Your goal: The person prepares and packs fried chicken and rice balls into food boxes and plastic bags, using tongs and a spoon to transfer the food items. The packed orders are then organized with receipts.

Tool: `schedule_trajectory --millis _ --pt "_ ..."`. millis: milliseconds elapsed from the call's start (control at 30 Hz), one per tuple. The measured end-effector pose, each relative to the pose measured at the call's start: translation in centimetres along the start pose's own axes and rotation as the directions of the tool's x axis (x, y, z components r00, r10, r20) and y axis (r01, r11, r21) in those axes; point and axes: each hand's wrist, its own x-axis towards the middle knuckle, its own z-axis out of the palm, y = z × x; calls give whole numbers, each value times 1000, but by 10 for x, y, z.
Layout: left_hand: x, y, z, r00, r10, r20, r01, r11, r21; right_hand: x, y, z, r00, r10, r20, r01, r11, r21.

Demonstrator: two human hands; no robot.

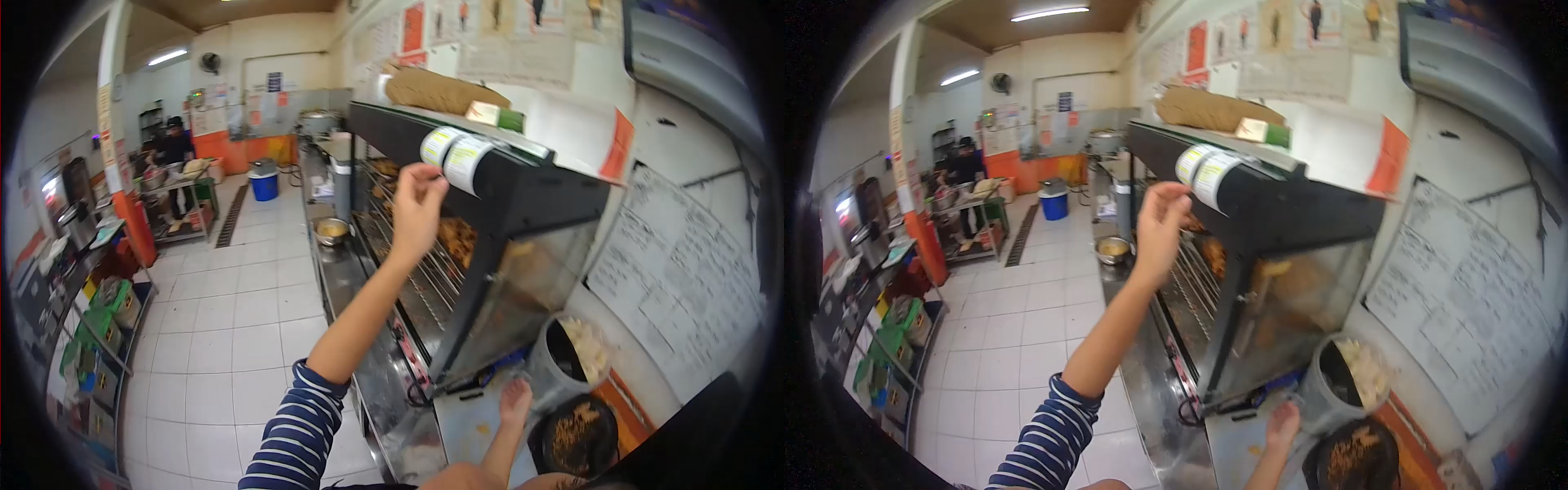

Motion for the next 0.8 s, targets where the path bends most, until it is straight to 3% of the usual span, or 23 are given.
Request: schedule_trajectory --millis 33,133,233,267,333,400,433,500,533,600,633,800 --pt "4 -2 4 999 -30 -38 29 999 -30 -18 3 -3 990 -15 141 4 997 76" --pt "16 -3 18 997 -75 -26 75 997 18 -145 -18 102 992 -116 -53 117 993 16" --pt "13 3 30 981 -179 -73 176 983 -55 -190 3 85 965 -259 22 256 929 -268" --pt "8 7 30 995 -91 -45 85 988 -131 -201 9 76 963 -269 4 260 926 -273" --pt "-13 25 31 994 105 -4 -103 972 -212 -218 22 56 989 -10 147 70 911 -407" --pt "-53 43 28 976 217 29 -213 972 -96 -232 35 36 965 219 146 -97 811 -577" --pt "-74 51 20 981 88 170 -79 995 -61 -238 45 20 972 197 125 -91 815 -573" --pt "-105 65 16 942 35 333 2 994 -110 -253 59 -10 842 519 148 -139 474 -869" --pt "-116 69 16 929 -7 369 74 983 -167 -266 58 -14 856 502 124 -154 476 -866" --pt "-132 76 18 905 -49 422 164 957 -240 -287 56 -20 668 711 220 218 95 -971" --pt "-138 78 18 879 -61 474 194 952 -237 -294 57 -29 687 697 205 197 93 -976" --pt "-159 73 32 773 -92 628 281 937 -208 -318 61 -97 547 765 340 226 256 -940"
